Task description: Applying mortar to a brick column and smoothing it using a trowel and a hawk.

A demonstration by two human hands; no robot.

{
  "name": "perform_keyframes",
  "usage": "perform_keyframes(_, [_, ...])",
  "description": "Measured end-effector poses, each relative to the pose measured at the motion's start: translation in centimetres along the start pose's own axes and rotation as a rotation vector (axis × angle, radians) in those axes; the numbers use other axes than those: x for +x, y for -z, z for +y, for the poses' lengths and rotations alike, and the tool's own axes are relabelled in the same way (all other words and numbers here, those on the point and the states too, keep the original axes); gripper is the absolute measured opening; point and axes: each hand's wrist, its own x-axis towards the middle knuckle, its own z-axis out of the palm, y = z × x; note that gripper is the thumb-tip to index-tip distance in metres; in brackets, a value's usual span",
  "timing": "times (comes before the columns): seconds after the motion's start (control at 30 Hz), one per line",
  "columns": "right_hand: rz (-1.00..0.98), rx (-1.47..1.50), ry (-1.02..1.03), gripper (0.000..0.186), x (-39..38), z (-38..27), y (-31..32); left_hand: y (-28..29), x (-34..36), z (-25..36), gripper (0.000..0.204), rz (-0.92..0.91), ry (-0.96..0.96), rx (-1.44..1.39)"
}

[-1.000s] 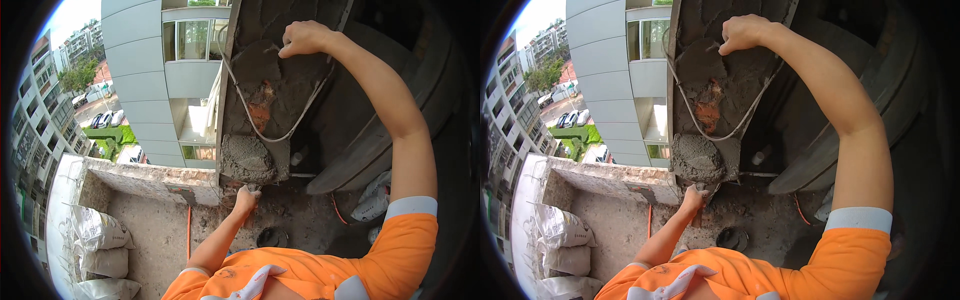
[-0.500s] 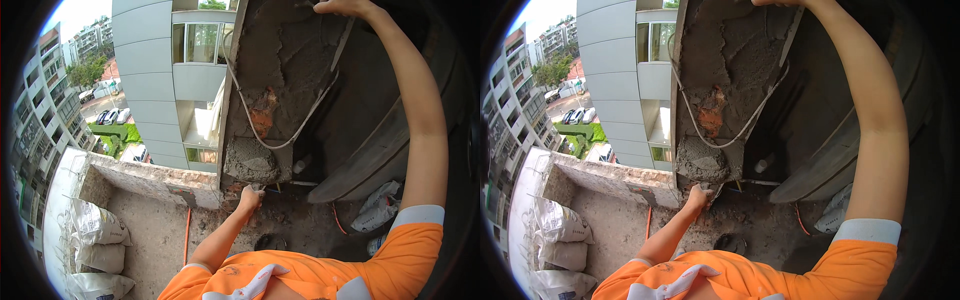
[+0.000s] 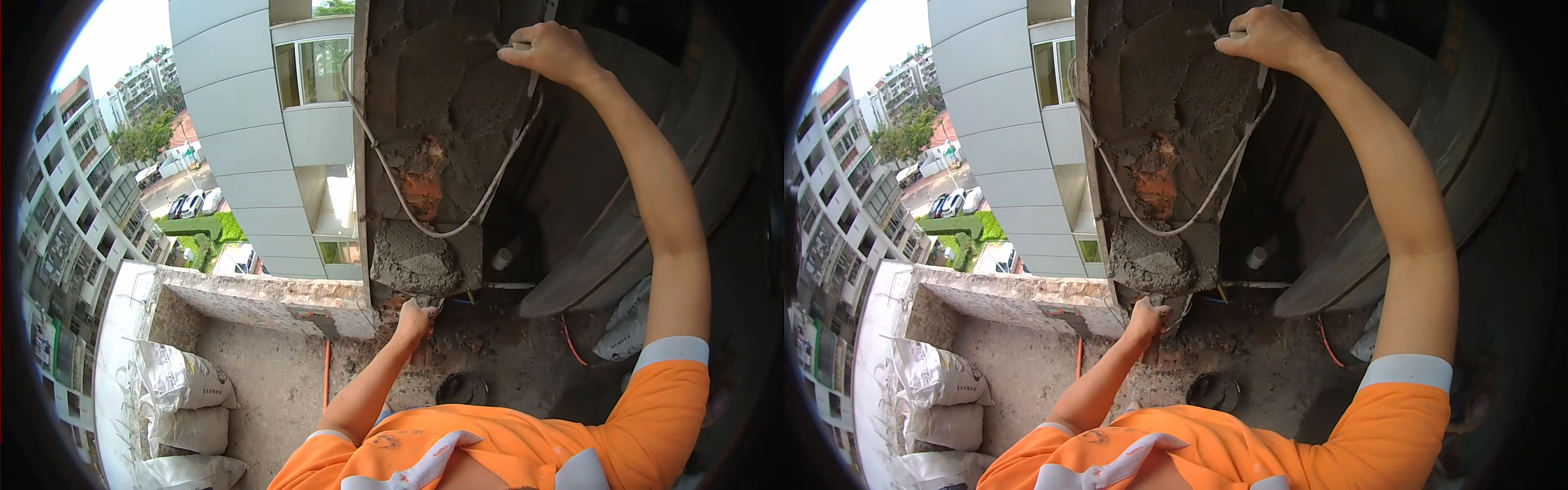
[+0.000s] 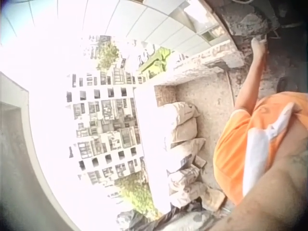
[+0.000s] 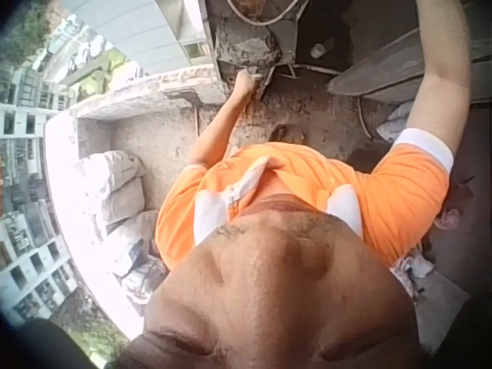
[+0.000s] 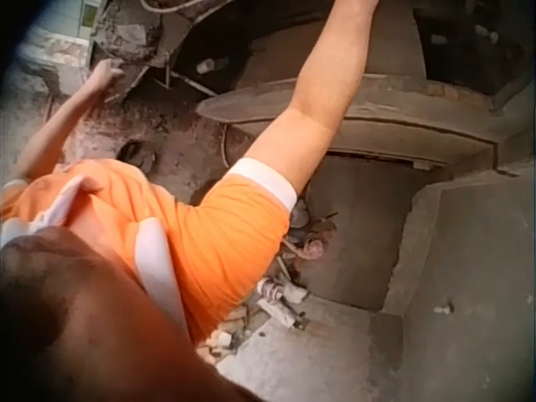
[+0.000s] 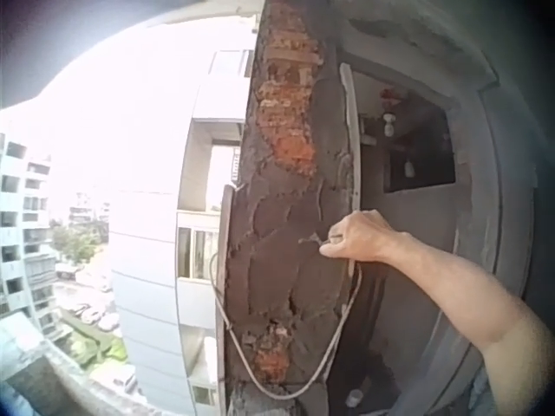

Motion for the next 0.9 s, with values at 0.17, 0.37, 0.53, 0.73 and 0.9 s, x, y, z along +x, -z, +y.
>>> perform_keyframes(0.17, [0.521, 0.081, -0.076, 0.037, -3.2, 1.3, 2.4, -0.4, -0.9, -0.6, 0.021, 0.012, -0.013, -0.008])
perform_keyframes(0.37, [0.28, 0.496, -0.253, 0.026, -17.7, -0.3, -5.4, 0.0, -2.6, -3.6, 0.019, 0.047, 0.075, 0.007])
perform_keyframes(0.53, [-0.103, 0.718, -0.294, 0.025, -35.0, -10.4, -15.2, -2.6, -3.0, -6.3, 0.02, 0.034, 0.162, 0.02])
perform_keyframes(0.73, [-0.289, 0.682, -0.247, 0.028, -42.6, -12.7, -16.6, -5.5, -3.7, -7.1, 0.016, -0.001, 0.239, 0.064])
perform_keyframes(0.9, [-0.4, 0.548, -0.007, 0.026, -43.7, -12.5, -16.2, -8.7, -3.1, -7.8, 0.016, -0.009, 0.064, 0.047])
